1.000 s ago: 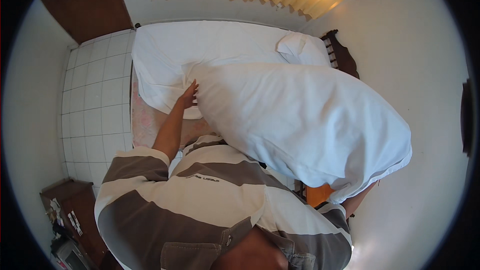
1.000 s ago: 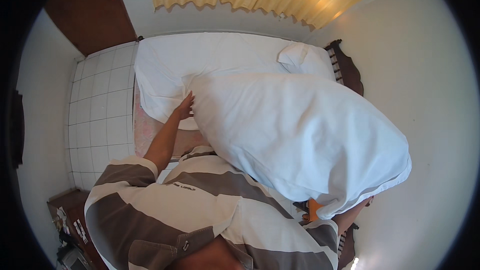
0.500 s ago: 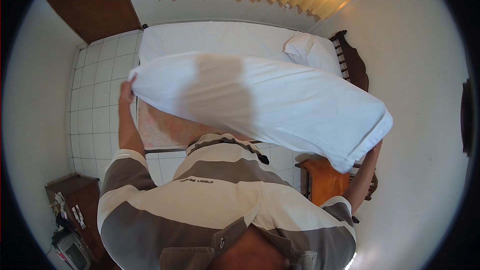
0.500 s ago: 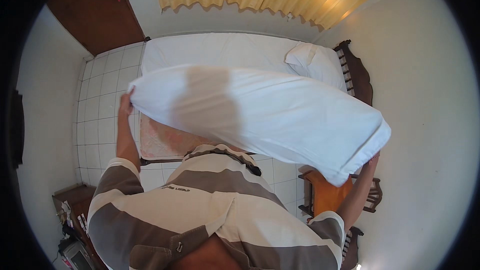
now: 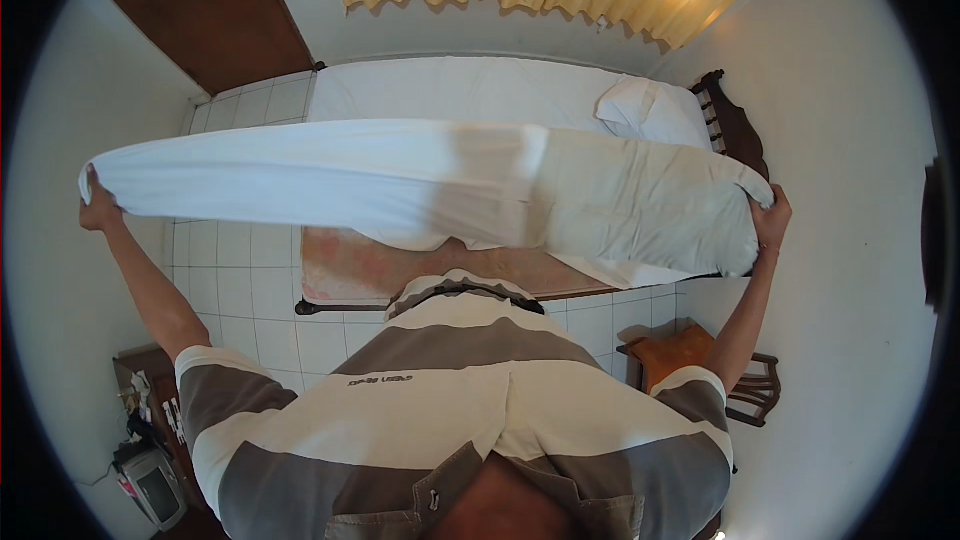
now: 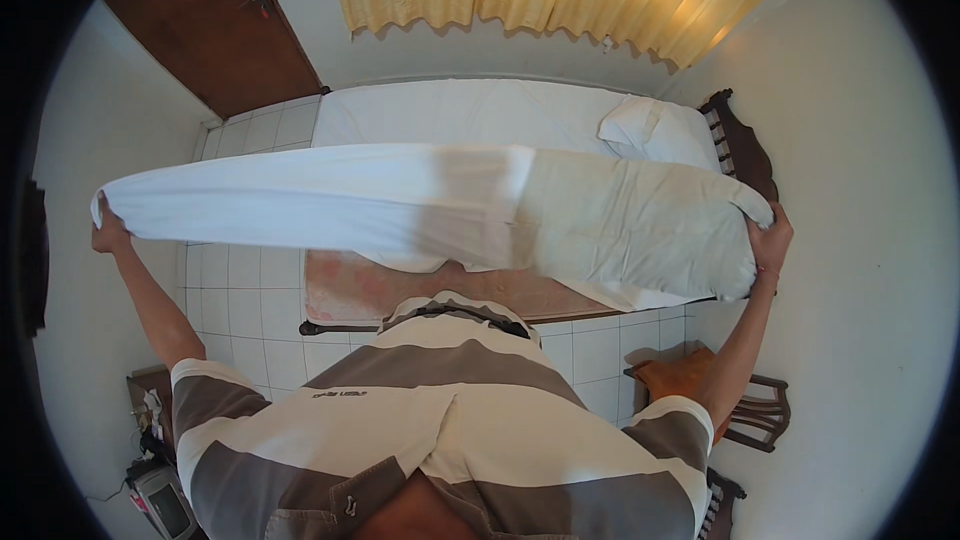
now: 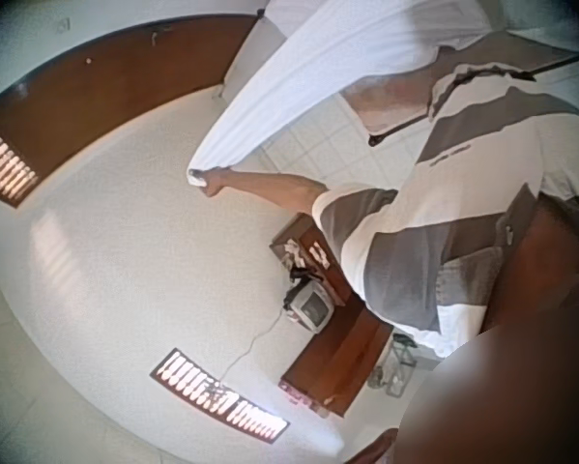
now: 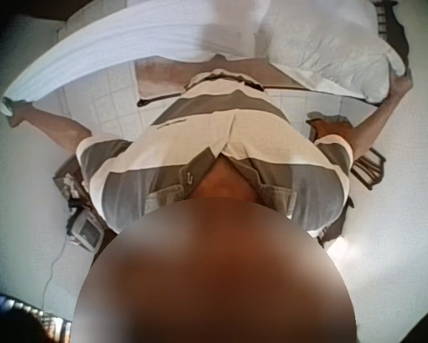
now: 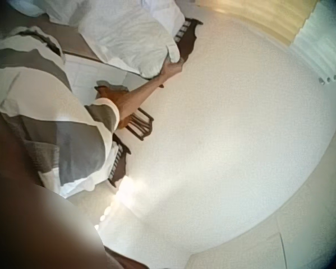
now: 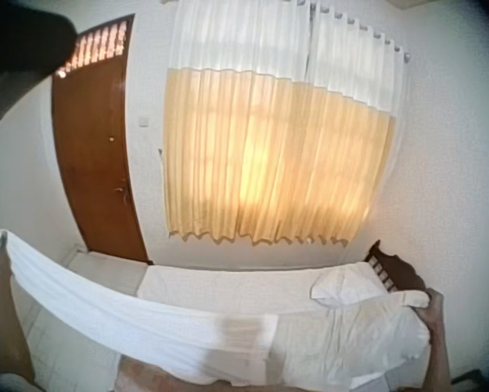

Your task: Making beds and organizing linens in a hotel room.

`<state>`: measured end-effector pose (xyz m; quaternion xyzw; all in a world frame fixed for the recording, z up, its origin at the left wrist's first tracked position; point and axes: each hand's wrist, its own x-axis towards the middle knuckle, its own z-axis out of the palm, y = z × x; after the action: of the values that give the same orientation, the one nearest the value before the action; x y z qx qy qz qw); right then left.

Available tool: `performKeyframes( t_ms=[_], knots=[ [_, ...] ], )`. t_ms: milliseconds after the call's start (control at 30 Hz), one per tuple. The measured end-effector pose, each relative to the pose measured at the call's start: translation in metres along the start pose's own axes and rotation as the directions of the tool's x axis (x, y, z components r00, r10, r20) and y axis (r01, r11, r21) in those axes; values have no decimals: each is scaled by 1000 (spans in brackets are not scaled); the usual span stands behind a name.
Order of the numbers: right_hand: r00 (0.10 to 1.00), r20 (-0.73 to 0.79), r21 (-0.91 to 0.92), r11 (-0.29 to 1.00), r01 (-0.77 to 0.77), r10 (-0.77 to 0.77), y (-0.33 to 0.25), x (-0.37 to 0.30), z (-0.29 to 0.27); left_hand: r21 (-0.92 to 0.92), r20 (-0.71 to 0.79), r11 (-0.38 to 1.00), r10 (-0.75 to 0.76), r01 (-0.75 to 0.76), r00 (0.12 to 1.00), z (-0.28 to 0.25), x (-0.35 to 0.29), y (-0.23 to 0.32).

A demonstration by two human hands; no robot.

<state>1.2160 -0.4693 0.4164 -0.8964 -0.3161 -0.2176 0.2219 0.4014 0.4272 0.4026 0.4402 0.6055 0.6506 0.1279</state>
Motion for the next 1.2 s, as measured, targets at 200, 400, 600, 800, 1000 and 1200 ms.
performKeyframes(
  t_ms=[200,400,600,800,1000,1200],
  knots=[
    [974,-150,80,980,184,-170,-63,44,56,152,-119,971,201,-182,972,11,13,110],
    [874,-478,194,981,5,90,-94,49,108,-74,255,843,532,-533,807,-3,-27,222],
    [568,-425,536,702,-469,705,-98,-80,199,-82,610,794,518,-602,600,-1,-178,276],
    [595,156,295,538,-790,788,-24,-279,296,-563,741,583,670,-586,-46,-12,-287,323],
    [323,903,-252,959,-130,281,-1,-393,392,-706,649,472,729,-527,-217,-5,-378,315],
    [851,518,756,510,-411,-82,-224,-204,335,-734,675,581,682,-353,-281,2,-479,267]
  ],
)
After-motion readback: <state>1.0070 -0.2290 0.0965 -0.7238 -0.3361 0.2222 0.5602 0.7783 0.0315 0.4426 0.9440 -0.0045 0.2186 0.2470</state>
